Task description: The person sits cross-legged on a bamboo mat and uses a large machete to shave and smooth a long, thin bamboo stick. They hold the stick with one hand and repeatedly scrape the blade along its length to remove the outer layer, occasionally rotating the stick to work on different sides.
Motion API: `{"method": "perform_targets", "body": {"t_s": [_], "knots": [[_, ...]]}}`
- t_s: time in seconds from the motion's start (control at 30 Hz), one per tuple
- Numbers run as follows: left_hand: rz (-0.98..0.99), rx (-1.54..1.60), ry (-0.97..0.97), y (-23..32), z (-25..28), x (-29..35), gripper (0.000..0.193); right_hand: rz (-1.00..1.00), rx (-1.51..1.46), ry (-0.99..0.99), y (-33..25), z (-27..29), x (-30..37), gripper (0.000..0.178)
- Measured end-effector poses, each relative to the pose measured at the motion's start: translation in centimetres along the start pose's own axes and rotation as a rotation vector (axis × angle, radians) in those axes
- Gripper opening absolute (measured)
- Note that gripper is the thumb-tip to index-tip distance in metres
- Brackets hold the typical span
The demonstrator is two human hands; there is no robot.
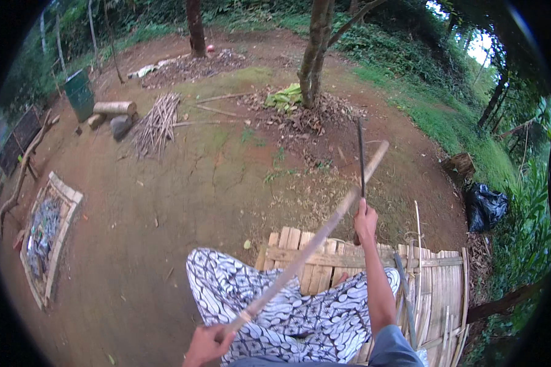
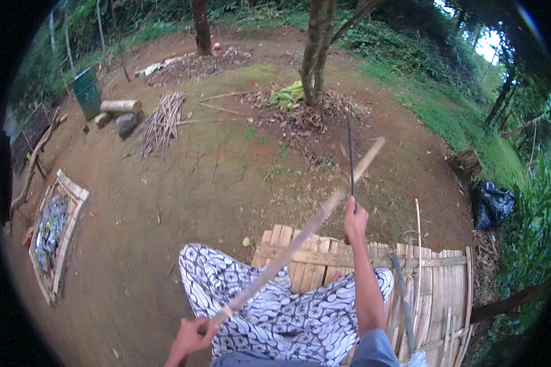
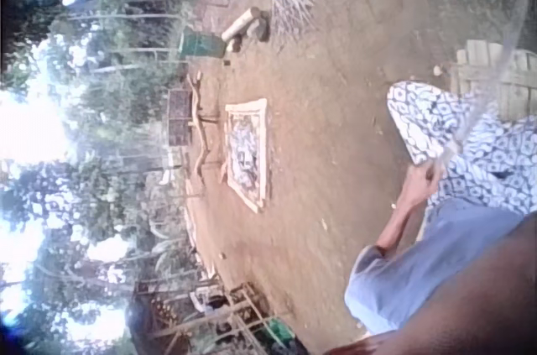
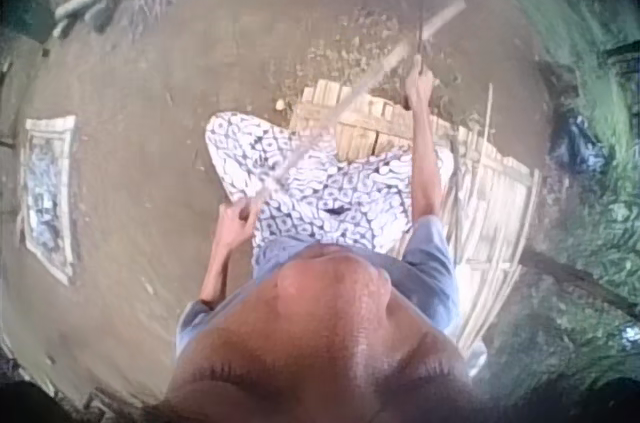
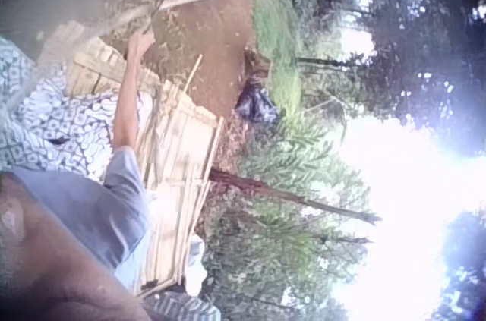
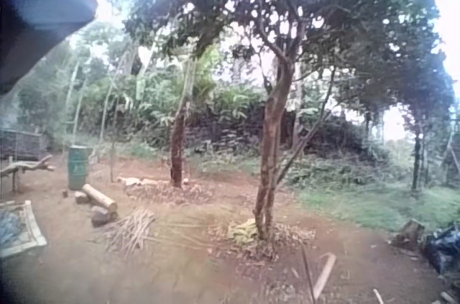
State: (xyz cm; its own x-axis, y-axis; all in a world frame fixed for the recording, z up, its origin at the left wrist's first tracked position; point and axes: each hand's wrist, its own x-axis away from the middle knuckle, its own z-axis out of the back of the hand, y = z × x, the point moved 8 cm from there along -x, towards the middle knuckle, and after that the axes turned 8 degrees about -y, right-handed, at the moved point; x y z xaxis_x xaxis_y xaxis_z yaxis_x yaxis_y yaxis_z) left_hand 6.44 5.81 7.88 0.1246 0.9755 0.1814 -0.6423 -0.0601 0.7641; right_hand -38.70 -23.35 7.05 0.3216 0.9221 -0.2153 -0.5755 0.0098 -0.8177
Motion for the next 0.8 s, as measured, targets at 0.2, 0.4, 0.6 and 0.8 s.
{"method": "perform_targets", "body": {"t_s": [0.2, 0.4, 0.6, 0.8], "knots": [[-0.110, 0.041, 0.024, 1.3, -3.1, -1.8, 0.024, -0.245, -0.727, -0.118, -0.3, -3.7, 7.1, 0.036], [-0.164, -0.014, 0.036, 0.8, -4.2, -2.7, 0.023, -0.229, -0.865, -0.236, -3.7, -3.6, 9.0, 0.022], [-0.218, 0.103, -0.088, 2.2, -4.2, -5.5, 0.029, -0.193, -1.040, -0.380, -7.8, -3.9, 10.8, 0.020], [-0.015, 0.959, -0.666, 4.2, -11.1, -5.9, 0.029, -0.067, -0.950, -0.400, -11.1, -4.5, 11.5, 0.020]]}}
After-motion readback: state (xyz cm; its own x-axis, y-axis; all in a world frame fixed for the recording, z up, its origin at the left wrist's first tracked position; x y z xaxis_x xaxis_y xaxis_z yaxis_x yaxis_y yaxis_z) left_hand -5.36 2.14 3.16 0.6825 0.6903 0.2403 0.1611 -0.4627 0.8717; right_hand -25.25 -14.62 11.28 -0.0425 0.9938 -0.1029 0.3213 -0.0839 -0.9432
